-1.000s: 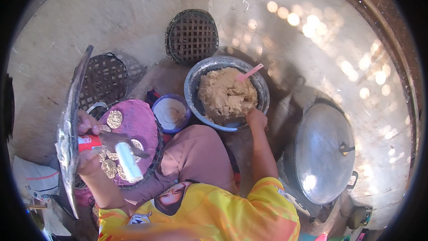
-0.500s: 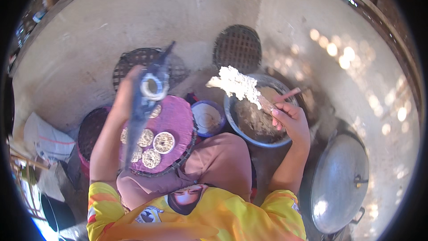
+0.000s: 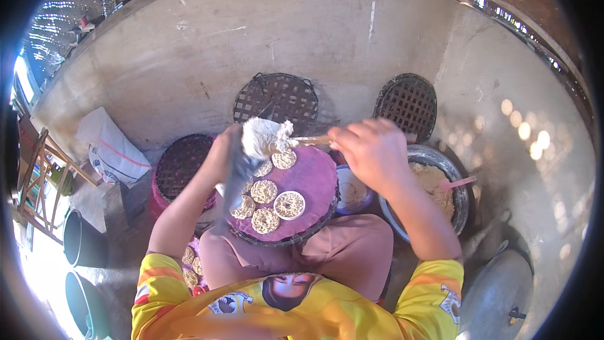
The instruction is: The person scoops dough from a bowl and presses it into a handheld mold to form round patterned cakes, then places them on a purple mat. The process repeats with multiple units being produced and arranged on the mat.
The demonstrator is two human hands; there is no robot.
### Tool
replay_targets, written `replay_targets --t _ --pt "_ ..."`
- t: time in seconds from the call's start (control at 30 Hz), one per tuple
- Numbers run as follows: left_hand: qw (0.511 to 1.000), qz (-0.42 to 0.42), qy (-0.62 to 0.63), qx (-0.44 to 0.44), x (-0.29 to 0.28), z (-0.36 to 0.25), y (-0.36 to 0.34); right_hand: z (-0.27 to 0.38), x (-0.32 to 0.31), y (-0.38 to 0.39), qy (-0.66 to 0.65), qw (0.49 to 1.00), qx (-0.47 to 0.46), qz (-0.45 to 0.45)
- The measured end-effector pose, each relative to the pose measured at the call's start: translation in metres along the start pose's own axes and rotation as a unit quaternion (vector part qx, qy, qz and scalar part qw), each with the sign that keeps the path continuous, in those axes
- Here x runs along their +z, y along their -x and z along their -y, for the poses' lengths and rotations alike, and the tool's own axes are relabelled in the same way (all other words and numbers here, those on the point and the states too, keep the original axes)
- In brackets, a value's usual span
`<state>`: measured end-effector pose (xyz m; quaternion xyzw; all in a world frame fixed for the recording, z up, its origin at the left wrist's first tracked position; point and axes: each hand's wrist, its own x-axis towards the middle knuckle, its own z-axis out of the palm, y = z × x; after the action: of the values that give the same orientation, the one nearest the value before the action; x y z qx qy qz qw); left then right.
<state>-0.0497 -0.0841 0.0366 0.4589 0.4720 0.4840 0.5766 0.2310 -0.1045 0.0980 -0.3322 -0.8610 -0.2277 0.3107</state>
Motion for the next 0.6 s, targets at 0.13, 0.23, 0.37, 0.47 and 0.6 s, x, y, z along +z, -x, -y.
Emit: replay_targets --t 0.13,0.23,0.37,0.47,0.6 --pt "0.889 0.001 -0.348 0.298 -0.006 0.026 0.002 0.043 0.008 -0.037 0.081 0.985 -0.152 0.017" --pt "0.836 -0.074 -0.418 0.347 -0.027 0.034 0.003 0.067 0.011 -0.038 0.129 0.972 -0.195 0.024" --pt "0.915 -0.181 -0.296 0.206 -0.061 0.034 -0.001 0.054 -0.012 -0.035 0.094 0.985 -0.144 0.006" --pt "0.930 -0.178 -0.199 0.254 -0.072 0.032 0.000 0.043 -0.022 -0.040 0.108 0.992 -0.069 -0.009" --pt "0.808 -0.190 -0.453 0.324 -0.059 0.037 0.004 0.063 -0.003 -0.039 0.152 0.979 -0.135 0.004"
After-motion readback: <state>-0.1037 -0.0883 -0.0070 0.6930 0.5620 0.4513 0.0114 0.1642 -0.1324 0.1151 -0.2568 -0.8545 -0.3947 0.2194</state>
